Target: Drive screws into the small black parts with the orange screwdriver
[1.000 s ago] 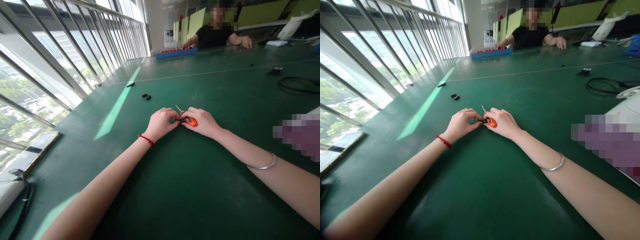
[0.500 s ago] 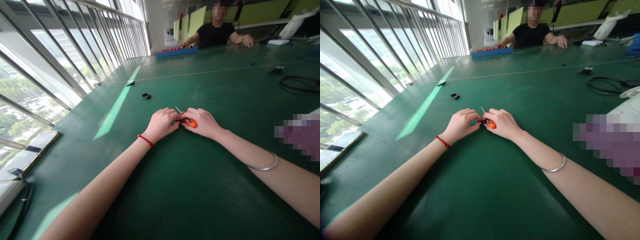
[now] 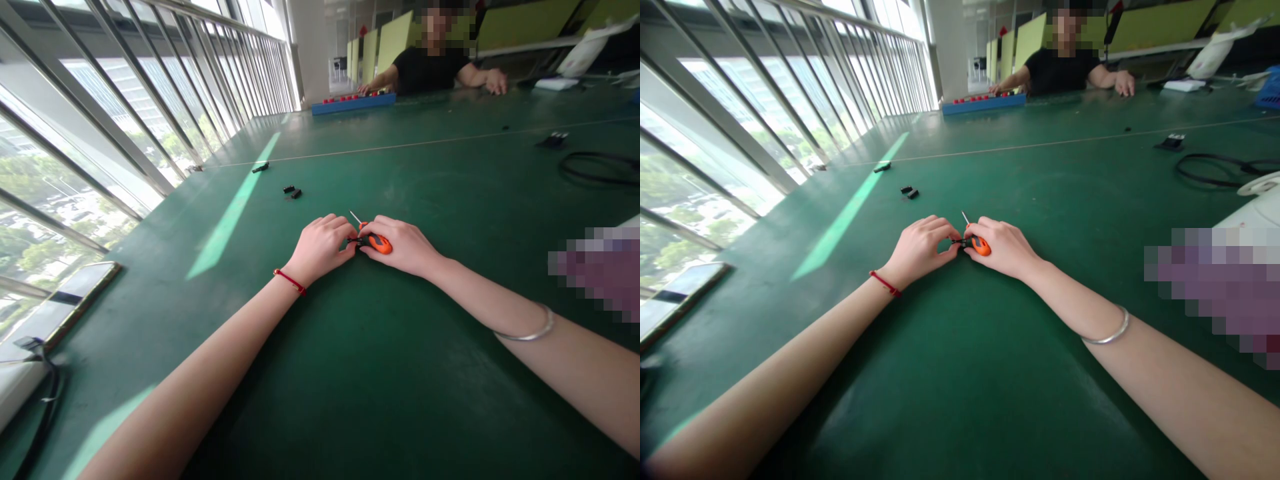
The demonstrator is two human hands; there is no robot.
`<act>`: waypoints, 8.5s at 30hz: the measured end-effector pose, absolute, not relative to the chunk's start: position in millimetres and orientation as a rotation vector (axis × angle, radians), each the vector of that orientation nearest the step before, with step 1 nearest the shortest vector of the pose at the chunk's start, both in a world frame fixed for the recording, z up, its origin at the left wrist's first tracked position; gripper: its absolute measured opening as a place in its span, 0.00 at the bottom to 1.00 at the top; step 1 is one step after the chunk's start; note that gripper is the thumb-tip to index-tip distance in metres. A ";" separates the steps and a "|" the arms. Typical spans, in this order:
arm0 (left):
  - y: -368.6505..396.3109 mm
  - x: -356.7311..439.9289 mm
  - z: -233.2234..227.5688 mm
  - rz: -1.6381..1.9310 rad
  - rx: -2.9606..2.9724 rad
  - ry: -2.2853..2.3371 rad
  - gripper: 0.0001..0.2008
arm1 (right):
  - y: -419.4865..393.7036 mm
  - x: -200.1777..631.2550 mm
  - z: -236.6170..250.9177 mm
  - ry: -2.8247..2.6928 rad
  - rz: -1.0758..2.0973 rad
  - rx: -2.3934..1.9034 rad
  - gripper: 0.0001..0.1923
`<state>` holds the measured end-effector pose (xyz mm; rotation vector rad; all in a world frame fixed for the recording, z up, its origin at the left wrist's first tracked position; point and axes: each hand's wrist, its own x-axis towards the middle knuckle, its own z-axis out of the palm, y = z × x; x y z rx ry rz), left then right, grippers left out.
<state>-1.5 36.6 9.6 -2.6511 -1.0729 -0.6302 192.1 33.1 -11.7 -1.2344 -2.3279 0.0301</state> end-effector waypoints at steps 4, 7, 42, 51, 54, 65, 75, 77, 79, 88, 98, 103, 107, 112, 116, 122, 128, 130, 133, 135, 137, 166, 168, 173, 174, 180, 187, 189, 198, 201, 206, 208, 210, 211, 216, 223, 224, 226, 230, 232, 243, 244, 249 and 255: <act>36.8 -1.6 8.7 -0.632 -2.637 -1.044 0.07 | 32.8 192.2 -11.4 -2.293 0.029 -1.173 0.12; 36.2 -1.5 8.0 -0.630 -2.629 -1.017 0.07 | 32.6 192.6 -11.3 -2.288 0.032 -1.123 0.11; 29.4 -7.5 0.9 -0.750 -2.898 -1.182 0.06 | 36.6 204.8 -9.7 -2.107 0.301 -1.191 0.07; 29.0 -7.8 0.8 -0.920 -2.851 -1.393 0.04 | 36.6 206.0 -7.4 -2.118 0.394 -1.229 0.07; 26.4 -13.9 4.2 -1.038 -2.735 -1.557 0.04 | 35.3 206.3 -7.7 -2.130 0.405 -1.230 0.07; -5.9 -191.9 23.8 -0.640 -1.918 -2.225 0.10 | 34.2 205.3 -10.0 -2.157 0.403 -1.259 0.08; -21.7 -247.6 32.8 -0.497 -1.638 -2.430 0.14 | 34.3 204.6 -9.2 -2.156 0.393 -1.270 0.08; -20.0 -250.8 35.3 -0.516 -1.633 -2.414 0.14 | 34.5 204.6 -9.1 -2.157 0.394 -1.265 0.08; -18.2 -255.2 38.1 -0.508 -1.579 -2.419 0.14 | 34.6 204.6 -9.0 -2.158 0.395 -1.260 0.08; -13.8 -252.8 47.4 -0.536 -1.520 -2.545 0.16 | 34.8 204.6 -8.5 -2.154 0.413 -1.282 0.08; -14.2 -266.1 37.9 -0.587 -1.575 -2.562 0.18 | 34.9 204.4 -8.3 -2.150 0.441 -1.290 0.08; -13.4 -268.0 36.4 -0.588 -1.537 -2.597 0.18 | 35.6 204.3 -9.6 -2.143 0.426 -1.284 0.08; -11.9 -268.8 35.3 -0.599 -1.558 -2.584 0.19 | 36.0 204.3 -10.3 -2.138 0.430 -1.293 0.08; -11.4 -270.8 35.0 -0.623 -1.552 -2.611 0.17 | 36.0 204.4 -10.3 -2.137 0.448 -1.307 0.08; -10.7 -272.2 33.9 -0.674 -1.532 -2.615 0.14 | 35.8 203.8 -9.7 -2.135 0.447 -1.313 0.08; -7.8 -274.2 30.1 -0.708 -1.470 -2.639 0.10 | 35.8 203.9 -10.5 -2.129 0.430 -1.296 0.08; -6.4 -277.7 23.9 -0.672 -1.478 -2.642 0.12 | 37.0 205.2 -12.2 -2.116 0.410 -1.260 0.08; -6.3 -272.0 20.9 -0.720 -1.485 -2.580 0.11 | 36.3 205.0 -12.0 -2.098 0.396 -1.247 0.07; -3.9 -244.9 17.9 -0.932 -1.618 -2.470 0.11 | 32.7 203.1 -11.4 -2.053 0.348 -1.243 0.06; 0.2 -213.7 17.8 -1.073 -1.778 -2.412 0.11 | 28.3 200.9 -11.1 -2.009 0.297 -1.258 0.06; 6.0 -175.9 18.8 -1.208 -1.955 -2.371 0.11 | 22.6 198.6 -10.7 -1.949 0.241 -1.282 0.06; -7.6 18.5 -3.6 -1.546 -2.614 -1.998 0.07 | -83.2 174.8 1.6 -1.310 0.465 -1.234 0.02; -8.2 18.9 -2.6 -1.532 -2.607 -2.016 0.07 | -84.3 175.3 1.5 -1.315 0.442 -1.235 0.03; -8.4 18.3 -2.1 -1.509 -2.628 -2.029 0.08 | -84.4 175.7 2.0 -1.327 0.456 -1.219 0.04; -8.3 18.1 -2.4 -1.498 -2.635 -2.028 0.07 | -84.5 175.8 1.9 -1.327 0.466 -1.219 0.04; -7.9 17.5 -3.2 -1.482 -2.651 -2.028 0.07 | -85.1 177.0 -0.8 -1.309 0.528 -1.245 0.04; -6.8 15.2 -1.4 -1.602 -2.672 -2.013 0.07 | -85.9 178.8 -2.1 -1.344 0.557 -1.235 0.05; -6.6 14.2 -1.3 -1.616 -2.678 -2.024 0.07 | -86.6 179.8 -2.5 -1.360 0.574 -1.240 0.06; -6.0 13.8 -1.3 -1.603 -2.674 -2.046 0.06 | -87.4 182.0 -2.4 -1.358 0.612 -1.212 0.07; -6.3 14.3 -1.1 -1.570 -2.682 -2.048 0.07 | -86.9 181.6 -2.1 -1.355 0.612 -1.195 0.07; -6.9 13.9 -0.9 -1.561 -2.697 -2.041 0.07 | -86.7 181.0 -2.1 -1.354 0.607 -1.201 0.07; -7.0 13.6 -0.8 -1.567 -2.708 -2.032 0.07 | -87.0 180.9 -2.0 -1.349 0.596 -1.200 0.06; -7.2 13.6 -0.6 -1.570 -2.706 -2.036 0.07 | -87.3 180.8 -1.7 -1.340 0.588 -1.205 0.06; -7.3 13.7 -0.5 -1.572 -2.705 -2.039 0.07 | -87.3 180.7 -1.5 -1.338 0.588 -1.210 0.06; -7.0 14.0 -0.3 -1.578 -2.710 -2.031 0.07 | -86.5 181.6 -0.8 -1.354 0.591 -1.221 0.06; -6.4 14.1 -0.9 -1.560 -2.713 -2.029 0.07 | -86.8 185.6 -0.8 -1.390 0.640 -1.212 0.08; -6.5 14.2 -0.7 -1.555 -2.716 -2.030 0.07 | -86.8 185.2 -0.1 -1.385 0.624 -1.227 0.08; -6.7 14.4 -0.2 -1.551 -2.716 -2.032 0.07 | -86.4 183.5 1.4 -1.352 0.564 -1.256 0.06; -6.9 14.7 -0.1 -1.547 -2.714 -2.041 0.07 | -85.3 178.9 3.2 -1.242 0.506 -1.202 0.17; -6.9 14.8 -0.6 -1.544 -2.717 -2.045 0.07 | -85.4 177.8 3.6 -1.247 0.529 -1.183 0.18; -7.0 15.1 -0.1 -1.547 -2.707 -2.045 0.07 | -86.8 176.8 2.9 -1.299 0.490 -1.189 0.19; -7.0 15.1 -0.2 -1.545 -2.706 -2.045 0.07 | -87.1 177.2 3.2 -1.333 0.523 -1.190 0.16; -6.9 15.2 -1.0 -1.511 -2.695 -2.066 0.06 | -86.8 176.6 7.2 -1.358 0.505 -1.227 0.11; -6.8 15.4 -1.5 -1.505 -2.702 -2.061 0.06 | -85.5 177.7 4.4 -1.299 0.539 -1.176 0.17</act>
